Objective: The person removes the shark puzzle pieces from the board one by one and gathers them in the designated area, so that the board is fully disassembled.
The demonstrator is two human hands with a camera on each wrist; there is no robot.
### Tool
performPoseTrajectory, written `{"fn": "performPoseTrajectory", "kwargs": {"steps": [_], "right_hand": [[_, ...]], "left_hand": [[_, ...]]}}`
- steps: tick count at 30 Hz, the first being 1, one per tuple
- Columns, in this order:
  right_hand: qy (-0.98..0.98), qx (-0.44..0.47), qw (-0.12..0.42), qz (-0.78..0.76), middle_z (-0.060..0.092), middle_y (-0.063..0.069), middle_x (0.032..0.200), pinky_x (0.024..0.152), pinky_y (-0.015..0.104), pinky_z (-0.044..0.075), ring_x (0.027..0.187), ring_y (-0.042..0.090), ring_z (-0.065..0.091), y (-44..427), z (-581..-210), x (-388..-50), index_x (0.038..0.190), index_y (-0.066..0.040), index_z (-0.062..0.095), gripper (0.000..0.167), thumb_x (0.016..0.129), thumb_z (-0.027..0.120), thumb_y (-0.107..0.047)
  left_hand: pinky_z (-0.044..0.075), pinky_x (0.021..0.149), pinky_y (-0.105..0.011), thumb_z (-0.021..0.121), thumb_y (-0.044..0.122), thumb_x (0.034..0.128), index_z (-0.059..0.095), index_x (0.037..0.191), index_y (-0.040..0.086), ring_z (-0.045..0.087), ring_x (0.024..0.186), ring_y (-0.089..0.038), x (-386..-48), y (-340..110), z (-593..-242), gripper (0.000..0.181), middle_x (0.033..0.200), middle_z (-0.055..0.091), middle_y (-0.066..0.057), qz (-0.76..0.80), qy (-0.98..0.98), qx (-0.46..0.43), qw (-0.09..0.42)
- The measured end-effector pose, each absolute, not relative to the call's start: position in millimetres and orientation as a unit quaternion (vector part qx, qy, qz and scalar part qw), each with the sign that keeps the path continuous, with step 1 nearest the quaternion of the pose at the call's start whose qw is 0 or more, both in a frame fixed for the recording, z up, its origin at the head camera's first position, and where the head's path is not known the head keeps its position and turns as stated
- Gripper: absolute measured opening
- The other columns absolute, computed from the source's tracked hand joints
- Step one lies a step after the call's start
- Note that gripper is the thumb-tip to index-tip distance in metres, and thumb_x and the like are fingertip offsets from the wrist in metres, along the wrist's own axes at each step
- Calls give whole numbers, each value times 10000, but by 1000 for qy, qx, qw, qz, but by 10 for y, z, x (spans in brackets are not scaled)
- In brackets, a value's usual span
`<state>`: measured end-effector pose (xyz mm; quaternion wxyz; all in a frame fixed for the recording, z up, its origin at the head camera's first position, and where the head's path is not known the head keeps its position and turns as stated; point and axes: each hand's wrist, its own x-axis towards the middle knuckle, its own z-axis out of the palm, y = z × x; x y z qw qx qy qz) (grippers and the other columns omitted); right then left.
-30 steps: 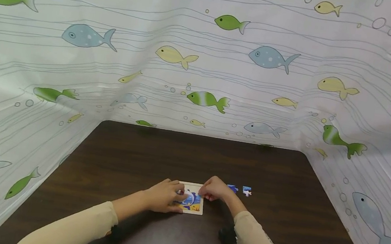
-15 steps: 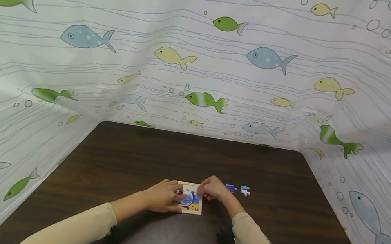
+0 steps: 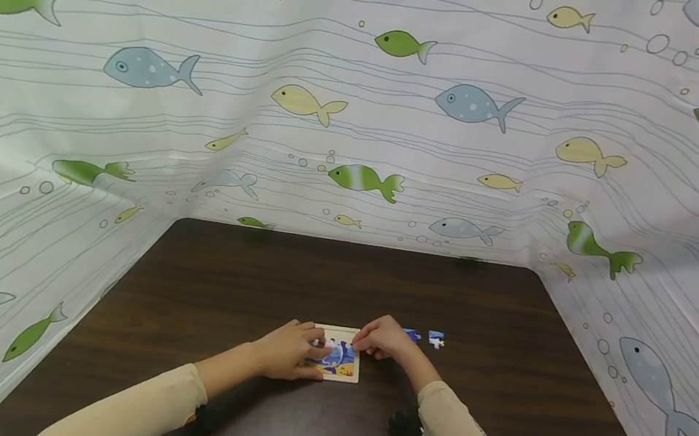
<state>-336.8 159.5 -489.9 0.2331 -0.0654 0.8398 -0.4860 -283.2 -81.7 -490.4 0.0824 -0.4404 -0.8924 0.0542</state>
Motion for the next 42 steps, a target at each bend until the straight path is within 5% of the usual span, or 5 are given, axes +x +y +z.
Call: {"fn": "performPoseTrajectory", "kwargs": {"steps": [11, 42], "right_hand": [[845, -53, 201, -492, 602, -26, 628, 459, 227, 384, 526, 93, 484, 1728, -4905, -3390, 878, -6, 752, 156, 766, 782, -111], [839, -9, 240, -488, 645, -31, 702, 498, 198, 404, 535, 42, 493, 2916, -4874, -3350, 971, 39, 712, 209, 820, 731, -105]], "left_hand": [[413, 740, -287, 484, 643, 902, 632, 1265, 340, 525, 1021, -109, -2845, -818, -4917, 495, 1140, 570, 67, 60, -894, -437, 80], [410, 752, -285, 492, 651, 892, 614, 1280, 359, 535, 1043, -105, -2877, -828, -4905, 501, 1141, 571, 79, 69, -892, -442, 73]]}}
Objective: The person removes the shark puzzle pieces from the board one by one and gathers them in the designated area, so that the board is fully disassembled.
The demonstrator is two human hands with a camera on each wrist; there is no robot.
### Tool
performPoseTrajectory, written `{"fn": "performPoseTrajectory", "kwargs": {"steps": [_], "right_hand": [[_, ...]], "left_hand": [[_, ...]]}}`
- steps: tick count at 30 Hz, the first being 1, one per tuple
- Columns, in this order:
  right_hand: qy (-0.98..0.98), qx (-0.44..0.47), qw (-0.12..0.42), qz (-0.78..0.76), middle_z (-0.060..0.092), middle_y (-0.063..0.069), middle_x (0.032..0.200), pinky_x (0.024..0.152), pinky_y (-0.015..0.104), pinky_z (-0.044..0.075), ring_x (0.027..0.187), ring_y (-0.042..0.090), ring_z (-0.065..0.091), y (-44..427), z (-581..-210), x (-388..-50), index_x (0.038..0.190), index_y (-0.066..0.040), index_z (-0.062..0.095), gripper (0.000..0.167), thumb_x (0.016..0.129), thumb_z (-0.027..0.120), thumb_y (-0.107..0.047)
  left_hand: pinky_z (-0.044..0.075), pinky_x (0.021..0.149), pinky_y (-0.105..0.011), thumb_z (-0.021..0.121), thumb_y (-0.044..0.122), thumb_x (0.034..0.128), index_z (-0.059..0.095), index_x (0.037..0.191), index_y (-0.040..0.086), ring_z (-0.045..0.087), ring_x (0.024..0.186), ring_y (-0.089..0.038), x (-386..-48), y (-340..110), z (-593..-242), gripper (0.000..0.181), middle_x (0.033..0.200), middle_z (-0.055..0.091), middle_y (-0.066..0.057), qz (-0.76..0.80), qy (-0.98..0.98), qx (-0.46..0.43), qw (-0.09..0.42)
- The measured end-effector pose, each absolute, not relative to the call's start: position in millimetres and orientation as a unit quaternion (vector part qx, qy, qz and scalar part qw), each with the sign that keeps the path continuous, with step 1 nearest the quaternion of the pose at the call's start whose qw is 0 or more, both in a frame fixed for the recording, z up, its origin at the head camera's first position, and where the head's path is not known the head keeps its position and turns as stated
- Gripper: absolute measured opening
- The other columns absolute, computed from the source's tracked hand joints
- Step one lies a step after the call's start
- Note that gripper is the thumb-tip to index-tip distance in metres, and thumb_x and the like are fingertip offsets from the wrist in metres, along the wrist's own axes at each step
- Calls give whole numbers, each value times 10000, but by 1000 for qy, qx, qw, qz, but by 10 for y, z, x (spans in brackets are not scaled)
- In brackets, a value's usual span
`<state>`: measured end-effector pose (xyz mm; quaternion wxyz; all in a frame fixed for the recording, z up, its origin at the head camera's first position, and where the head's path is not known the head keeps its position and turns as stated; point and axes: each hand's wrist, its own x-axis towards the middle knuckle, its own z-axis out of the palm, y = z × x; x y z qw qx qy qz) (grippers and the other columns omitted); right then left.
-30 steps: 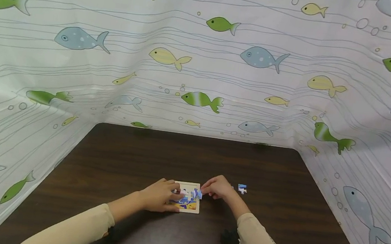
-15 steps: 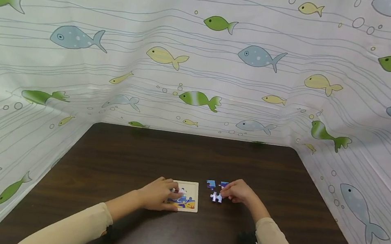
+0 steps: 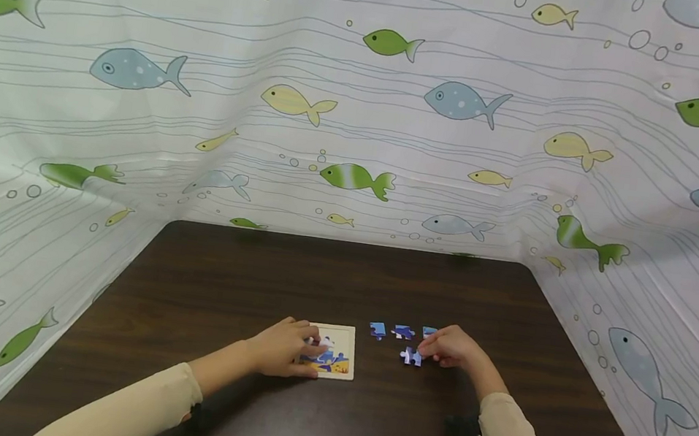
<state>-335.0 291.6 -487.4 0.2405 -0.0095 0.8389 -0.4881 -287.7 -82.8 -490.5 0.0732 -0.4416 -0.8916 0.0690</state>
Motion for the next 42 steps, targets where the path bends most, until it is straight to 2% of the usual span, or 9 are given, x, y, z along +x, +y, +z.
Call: {"fn": "performPoseTrajectory", "kwargs": {"steps": [17, 26, 42], "right_hand": [[845, -17, 261, -466, 636, -46, 686, 502, 202, 397, 530, 40, 488, 3275, -4781, -3365, 945, 50, 711, 172, 840, 700, -86], [853, -25, 269, -447, 617, -51, 656, 496, 196, 385, 529, 38, 478, 3249, -4777, -3345, 907, 34, 714, 145, 837, 703, -93], [881, -22, 244, -404, 632, -26, 620, 467, 202, 365, 510, 65, 465, 3208, -4715, -3362, 831, 66, 714, 107, 770, 701, -21]], "left_hand": [[419, 769, -293, 497, 649, 892, 607, 1291, 352, 534, 1060, -111, -2880, -826, -4919, 510, 1144, 570, 75, 68, -895, -436, 64], [417, 759, -290, 499, 641, 896, 610, 1291, 351, 539, 1062, -110, -2872, -824, -4904, 502, 1145, 575, 74, 69, -895, -435, 65], [404, 737, -275, 506, 636, 896, 606, 1295, 354, 538, 1046, -108, -2877, -821, -4927, 499, 1140, 579, 73, 61, -895, -436, 68]]}}
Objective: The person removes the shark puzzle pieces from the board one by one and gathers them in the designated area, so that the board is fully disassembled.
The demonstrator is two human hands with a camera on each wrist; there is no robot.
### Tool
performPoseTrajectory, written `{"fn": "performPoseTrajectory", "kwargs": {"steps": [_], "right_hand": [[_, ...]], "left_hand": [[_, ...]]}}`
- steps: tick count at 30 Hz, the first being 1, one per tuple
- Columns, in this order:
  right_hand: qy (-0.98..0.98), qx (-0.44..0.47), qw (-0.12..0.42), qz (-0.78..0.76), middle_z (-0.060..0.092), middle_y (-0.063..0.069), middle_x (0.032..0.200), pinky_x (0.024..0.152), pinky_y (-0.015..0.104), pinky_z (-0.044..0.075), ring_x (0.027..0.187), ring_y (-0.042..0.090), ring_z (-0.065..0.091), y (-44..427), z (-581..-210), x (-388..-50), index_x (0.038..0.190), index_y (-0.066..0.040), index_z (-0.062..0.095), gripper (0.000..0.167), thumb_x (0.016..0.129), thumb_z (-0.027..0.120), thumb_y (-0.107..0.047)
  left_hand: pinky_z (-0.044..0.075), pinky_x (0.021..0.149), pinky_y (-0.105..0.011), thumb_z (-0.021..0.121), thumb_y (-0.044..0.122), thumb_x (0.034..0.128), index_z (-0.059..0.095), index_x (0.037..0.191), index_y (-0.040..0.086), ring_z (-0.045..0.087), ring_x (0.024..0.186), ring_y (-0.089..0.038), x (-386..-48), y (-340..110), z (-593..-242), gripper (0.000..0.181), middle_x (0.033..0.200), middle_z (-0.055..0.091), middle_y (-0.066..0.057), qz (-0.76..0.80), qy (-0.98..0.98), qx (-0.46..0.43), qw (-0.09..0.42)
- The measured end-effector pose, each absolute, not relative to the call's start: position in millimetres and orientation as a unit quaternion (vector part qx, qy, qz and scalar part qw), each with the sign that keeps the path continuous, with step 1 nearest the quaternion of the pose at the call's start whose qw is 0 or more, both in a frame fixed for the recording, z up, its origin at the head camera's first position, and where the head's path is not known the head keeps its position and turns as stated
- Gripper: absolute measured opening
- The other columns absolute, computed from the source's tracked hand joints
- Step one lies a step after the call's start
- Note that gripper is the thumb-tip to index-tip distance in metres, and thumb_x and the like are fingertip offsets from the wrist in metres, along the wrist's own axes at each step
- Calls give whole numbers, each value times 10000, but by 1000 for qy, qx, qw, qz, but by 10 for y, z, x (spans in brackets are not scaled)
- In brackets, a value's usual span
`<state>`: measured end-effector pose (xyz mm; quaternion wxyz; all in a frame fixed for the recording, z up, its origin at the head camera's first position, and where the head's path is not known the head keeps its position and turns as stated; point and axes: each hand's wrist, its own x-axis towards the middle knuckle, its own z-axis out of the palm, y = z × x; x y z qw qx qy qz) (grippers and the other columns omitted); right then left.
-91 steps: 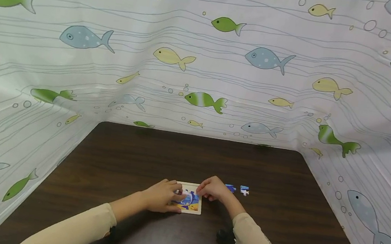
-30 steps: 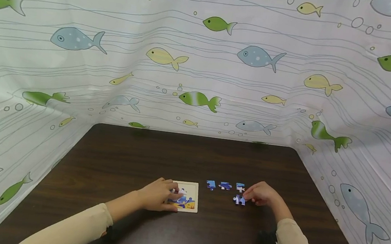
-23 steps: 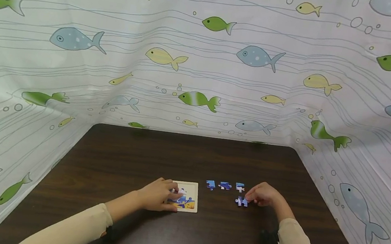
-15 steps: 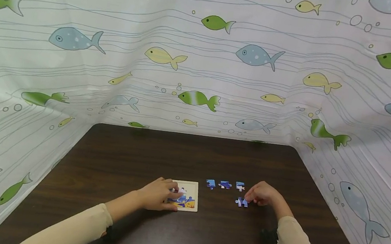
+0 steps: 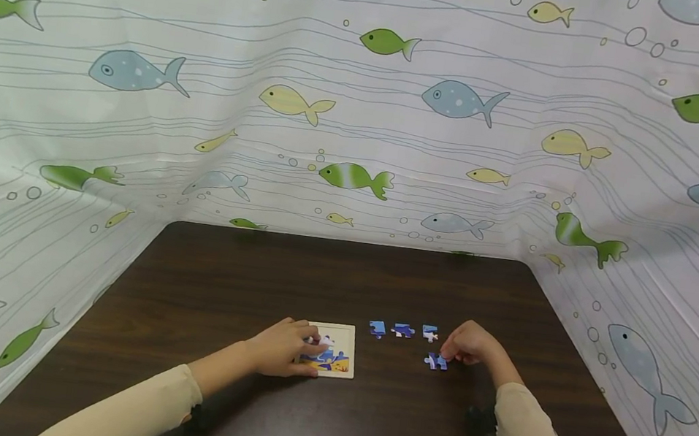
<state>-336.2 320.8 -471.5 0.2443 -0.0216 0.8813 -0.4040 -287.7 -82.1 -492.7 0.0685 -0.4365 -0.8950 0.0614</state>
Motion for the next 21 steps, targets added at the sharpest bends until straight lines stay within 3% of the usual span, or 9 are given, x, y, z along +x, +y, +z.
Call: {"fn": "performPoseTrajectory", "kwargs": {"steps": [21], "right_hand": [[904, -7, 213, -371, 621, -19, 581, 448, 214, 371, 489, 82, 463, 3145, -4699, -3365, 742, 6, 722, 41, 748, 739, -31]], "left_hand": [[400, 733, -276, 518, 625, 896, 626, 1274, 343, 539, 1040, -115, -2867, -833, -4926, 484, 1135, 581, 69, 52, -895, -437, 74]]}}
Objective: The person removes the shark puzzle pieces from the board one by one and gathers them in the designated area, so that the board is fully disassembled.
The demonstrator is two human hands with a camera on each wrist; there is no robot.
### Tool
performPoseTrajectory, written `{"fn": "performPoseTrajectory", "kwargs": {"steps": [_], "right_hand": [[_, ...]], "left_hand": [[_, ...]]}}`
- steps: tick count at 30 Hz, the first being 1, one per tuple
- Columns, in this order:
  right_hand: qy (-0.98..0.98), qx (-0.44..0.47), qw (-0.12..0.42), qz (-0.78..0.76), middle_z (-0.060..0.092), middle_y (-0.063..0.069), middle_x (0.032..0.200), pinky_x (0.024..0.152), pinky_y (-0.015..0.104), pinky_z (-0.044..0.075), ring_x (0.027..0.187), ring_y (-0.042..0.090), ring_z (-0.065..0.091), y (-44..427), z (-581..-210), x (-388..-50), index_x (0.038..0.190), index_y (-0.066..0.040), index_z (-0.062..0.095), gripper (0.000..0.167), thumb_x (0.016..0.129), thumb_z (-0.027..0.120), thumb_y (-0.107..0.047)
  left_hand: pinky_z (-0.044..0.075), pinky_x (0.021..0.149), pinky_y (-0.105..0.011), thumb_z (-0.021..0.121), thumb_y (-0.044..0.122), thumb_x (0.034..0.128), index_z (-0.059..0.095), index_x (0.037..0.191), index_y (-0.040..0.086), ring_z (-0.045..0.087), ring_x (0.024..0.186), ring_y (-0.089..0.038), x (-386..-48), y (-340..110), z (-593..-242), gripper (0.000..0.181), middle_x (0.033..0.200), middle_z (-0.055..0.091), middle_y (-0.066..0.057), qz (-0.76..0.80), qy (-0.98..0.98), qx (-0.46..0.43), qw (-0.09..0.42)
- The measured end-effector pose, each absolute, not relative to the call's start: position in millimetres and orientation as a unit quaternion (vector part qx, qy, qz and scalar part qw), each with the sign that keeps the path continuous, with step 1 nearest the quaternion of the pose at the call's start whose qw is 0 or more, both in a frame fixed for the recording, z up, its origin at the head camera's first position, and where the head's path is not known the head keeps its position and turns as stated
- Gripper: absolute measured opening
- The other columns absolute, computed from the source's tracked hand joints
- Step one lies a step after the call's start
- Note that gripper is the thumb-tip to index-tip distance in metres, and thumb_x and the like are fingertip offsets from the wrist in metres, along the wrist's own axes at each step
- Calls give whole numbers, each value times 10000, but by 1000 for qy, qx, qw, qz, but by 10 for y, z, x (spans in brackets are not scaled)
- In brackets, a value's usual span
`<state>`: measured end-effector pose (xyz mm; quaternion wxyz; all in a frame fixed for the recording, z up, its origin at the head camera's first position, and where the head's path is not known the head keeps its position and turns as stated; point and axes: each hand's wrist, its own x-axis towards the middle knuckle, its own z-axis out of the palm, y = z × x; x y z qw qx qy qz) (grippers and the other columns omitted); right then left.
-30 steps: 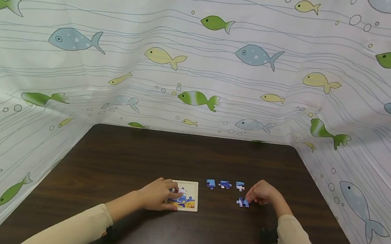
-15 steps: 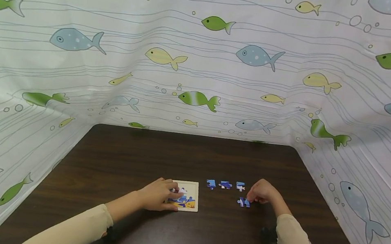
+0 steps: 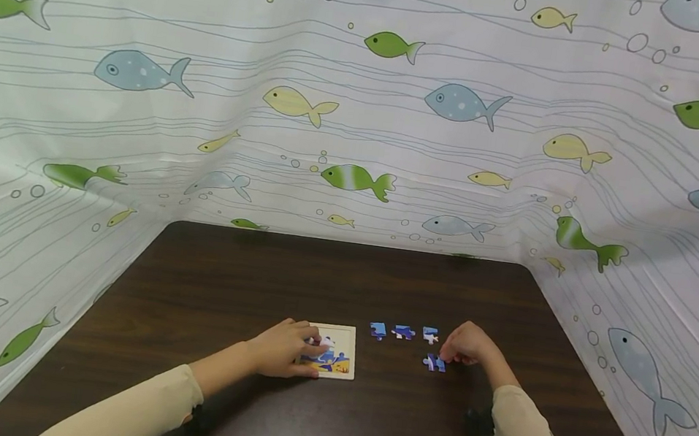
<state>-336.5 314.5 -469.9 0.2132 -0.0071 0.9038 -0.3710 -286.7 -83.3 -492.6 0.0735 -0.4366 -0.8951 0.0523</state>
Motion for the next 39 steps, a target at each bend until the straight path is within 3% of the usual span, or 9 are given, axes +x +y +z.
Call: {"fn": "performPoseTrajectory", "kwargs": {"steps": [29, 39], "right_hand": [[913, -12, 199, -357, 619, -18, 574, 443, 209, 365, 483, 84, 459, 3139, -4712, -3357, 721, -6, 722, 47, 750, 750, -30], [904, -64, 157, -392, 604, -17, 572, 430, 201, 336, 450, 61, 416, 2859, -4604, -3425, 751, 7, 733, 105, 790, 737, -90]], "left_hand": [[392, 727, -267, 511, 630, 897, 619, 1284, 339, 533, 1052, -105, -2859, -829, -4924, 497, 1142, 579, 73, 54, -897, -434, 70], [425, 769, -283, 499, 631, 902, 630, 1271, 329, 562, 1083, -115, -2870, -826, -4937, 495, 1159, 613, 61, 61, -894, -438, 76]]}}
